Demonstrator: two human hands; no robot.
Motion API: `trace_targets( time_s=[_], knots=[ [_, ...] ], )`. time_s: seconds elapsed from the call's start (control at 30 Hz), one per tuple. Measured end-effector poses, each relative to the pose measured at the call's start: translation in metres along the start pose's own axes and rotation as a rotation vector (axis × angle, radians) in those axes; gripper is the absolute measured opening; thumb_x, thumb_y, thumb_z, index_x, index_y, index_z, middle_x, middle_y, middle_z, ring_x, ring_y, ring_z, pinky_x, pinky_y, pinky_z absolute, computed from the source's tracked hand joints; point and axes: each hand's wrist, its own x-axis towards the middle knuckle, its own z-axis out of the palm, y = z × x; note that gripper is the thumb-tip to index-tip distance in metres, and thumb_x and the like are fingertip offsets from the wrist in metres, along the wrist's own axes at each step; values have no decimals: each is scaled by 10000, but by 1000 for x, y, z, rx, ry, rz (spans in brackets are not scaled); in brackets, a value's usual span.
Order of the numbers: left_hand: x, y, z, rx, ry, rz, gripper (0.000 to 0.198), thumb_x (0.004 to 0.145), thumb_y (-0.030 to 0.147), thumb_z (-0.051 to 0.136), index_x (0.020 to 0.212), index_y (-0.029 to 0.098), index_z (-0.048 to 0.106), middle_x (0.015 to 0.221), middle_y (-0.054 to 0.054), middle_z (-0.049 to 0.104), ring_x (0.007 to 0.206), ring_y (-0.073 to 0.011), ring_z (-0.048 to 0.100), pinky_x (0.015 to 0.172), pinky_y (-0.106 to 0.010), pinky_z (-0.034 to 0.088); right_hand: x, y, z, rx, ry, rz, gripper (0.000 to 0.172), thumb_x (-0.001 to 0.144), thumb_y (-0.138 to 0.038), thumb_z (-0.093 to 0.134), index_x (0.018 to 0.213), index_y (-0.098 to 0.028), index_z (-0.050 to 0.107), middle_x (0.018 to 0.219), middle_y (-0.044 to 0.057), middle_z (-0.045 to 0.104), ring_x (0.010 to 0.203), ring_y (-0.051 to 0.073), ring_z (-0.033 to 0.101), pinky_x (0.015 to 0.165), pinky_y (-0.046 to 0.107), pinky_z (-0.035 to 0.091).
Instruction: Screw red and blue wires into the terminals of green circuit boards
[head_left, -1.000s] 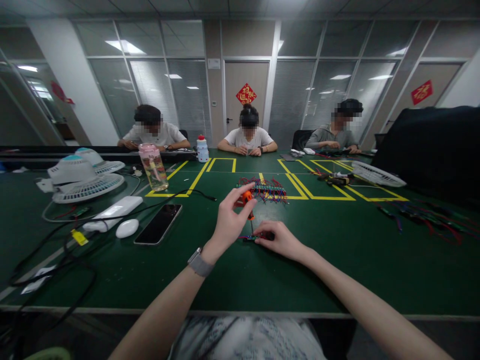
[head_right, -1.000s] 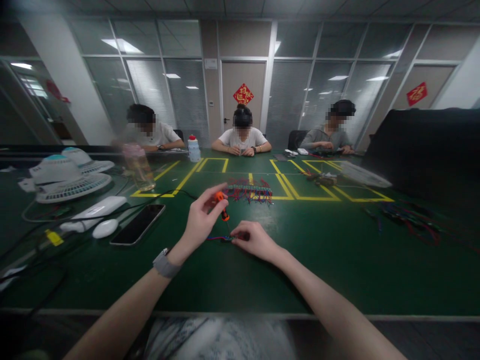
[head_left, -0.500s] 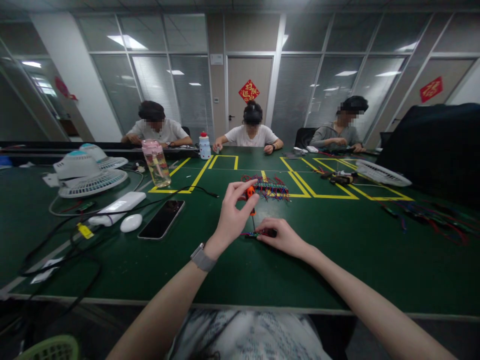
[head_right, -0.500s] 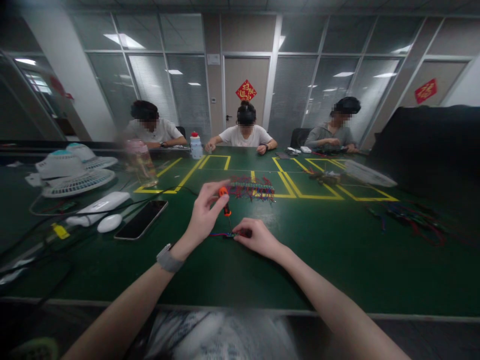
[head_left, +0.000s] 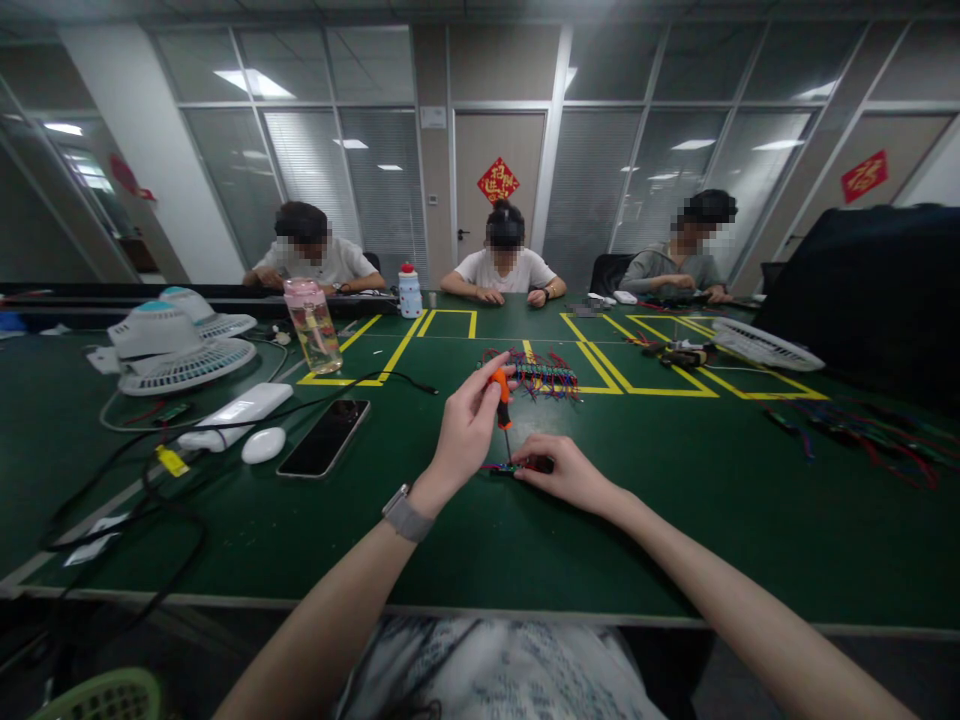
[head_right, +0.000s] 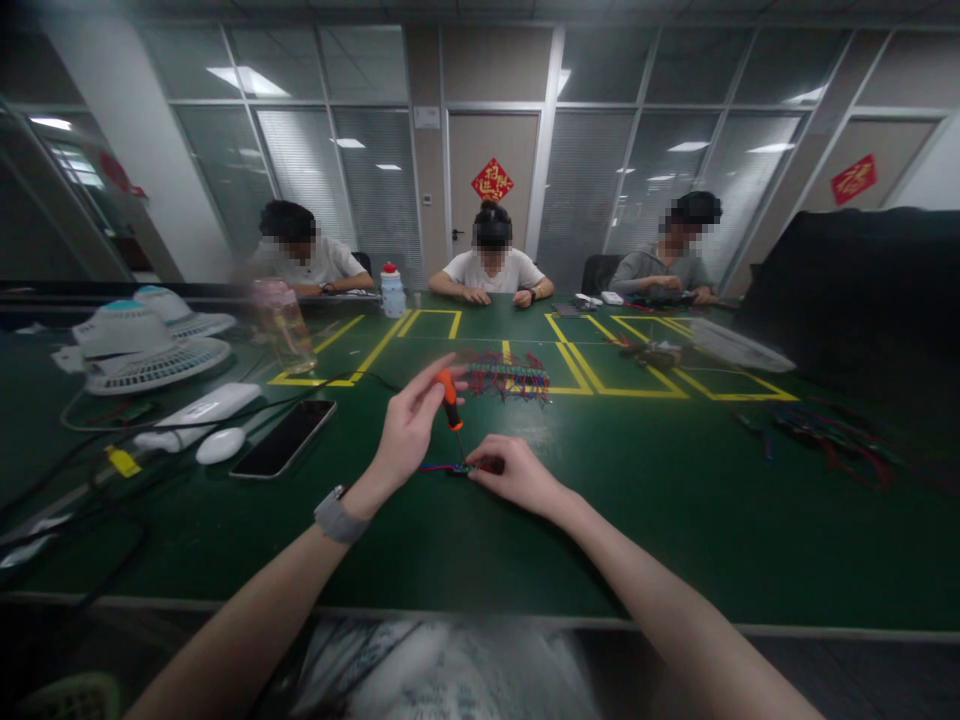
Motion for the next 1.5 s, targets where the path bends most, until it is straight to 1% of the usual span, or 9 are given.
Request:
trace_targets(
  time_s=[0.2, 0.37, 0.57, 0.67, 0.77, 1.07, 1.27, 1.4, 1.5],
  knots=[
    [0, 3, -1, 184, 67, 97, 265, 863, 266, 640, 1124, 235, 680, 1058, -59, 592, 963, -162, 588, 802, -247, 512, 0, -2, 0, -6, 7, 3, 107, 798, -163, 690, 893, -162, 739, 817, 47, 684, 715, 160, 605, 669, 268, 462],
    [0, 0, 0, 20, -12, 22, 359, 956, 238, 463, 1300, 237, 564, 1136, -75, 608, 961, -158, 618, 797, -260, 538, 0, -3, -1, 3, -4, 1, 110, 804, -170, 685, 900, -160, 736, 840, 51, 686, 735, 161, 614, 679, 266, 470],
    [0, -1, -1, 204, 51, 119, 276, 869, 234, 621, 1142, 235, 665, 1061, -56, 613, 982, -168, 597, 812, -255, 517, 0, -2, 0, -7, 3, -4, 113, 794, -152, 688, 895, -160, 738, 832, 50, 692, 733, 163, 619, 683, 268, 471],
    [0, 0, -1, 175, 21, 109, 339, 901, 181, 531, 1222, 243, 619, 1177, -68, 603, 1063, -179, 589, 849, -273, 522, 0, -1, 0, -2, 5, -11, 111, 798, -161, 688, 897, -163, 738, 834, 52, 691, 735, 165, 620, 679, 268, 473],
    [1, -1, 0, 67, -4, 46, 398, 928, 158, 450, 1307, 230, 550, 1223, -75, 619, 1014, -171, 635, 797, -266, 551, 0, -1, 0, 5, 5, -10, 112, 796, -159, 688, 895, -164, 740, 831, 51, 689, 729, 163, 618, 668, 264, 472],
    [1, -1, -1, 276, 58, 131, 327, 847, 199, 647, 1172, 235, 637, 1029, -41, 613, 929, -150, 598, 763, -235, 517, 0, -3, 0, 20, 13, 0, 109, 796, -161, 692, 895, -160, 739, 836, 54, 686, 743, 169, 626, 684, 273, 482],
    [0, -5, 0, 93, -24, 43, 421, 947, 183, 456, 1361, 249, 492, 1200, -76, 600, 994, -162, 630, 777, -255, 535, 0, -2, 0, 21, 12, 3, 103, 793, -147, 692, 885, -155, 737, 826, 50, 685, 730, 163, 621, 673, 267, 477],
    [0, -2, 0, 208, 33, 114, 314, 886, 203, 593, 1198, 234, 624, 1015, -42, 625, 901, -150, 613, 754, -245, 523, 0, -3, 0, 11, 10, 8, 108, 789, -145, 696, 888, -153, 738, 817, 49, 683, 717, 159, 616, 661, 261, 474],
    [0, 0, 0, 272, 56, 139, 245, 867, 227, 635, 1110, 241, 663, 1025, -41, 602, 942, -155, 592, 772, -243, 511, 0, -2, 0, 5, 9, 2, 111, 790, -151, 696, 892, -159, 738, 820, 47, 686, 720, 159, 617, 660, 262, 475]
  ],
)
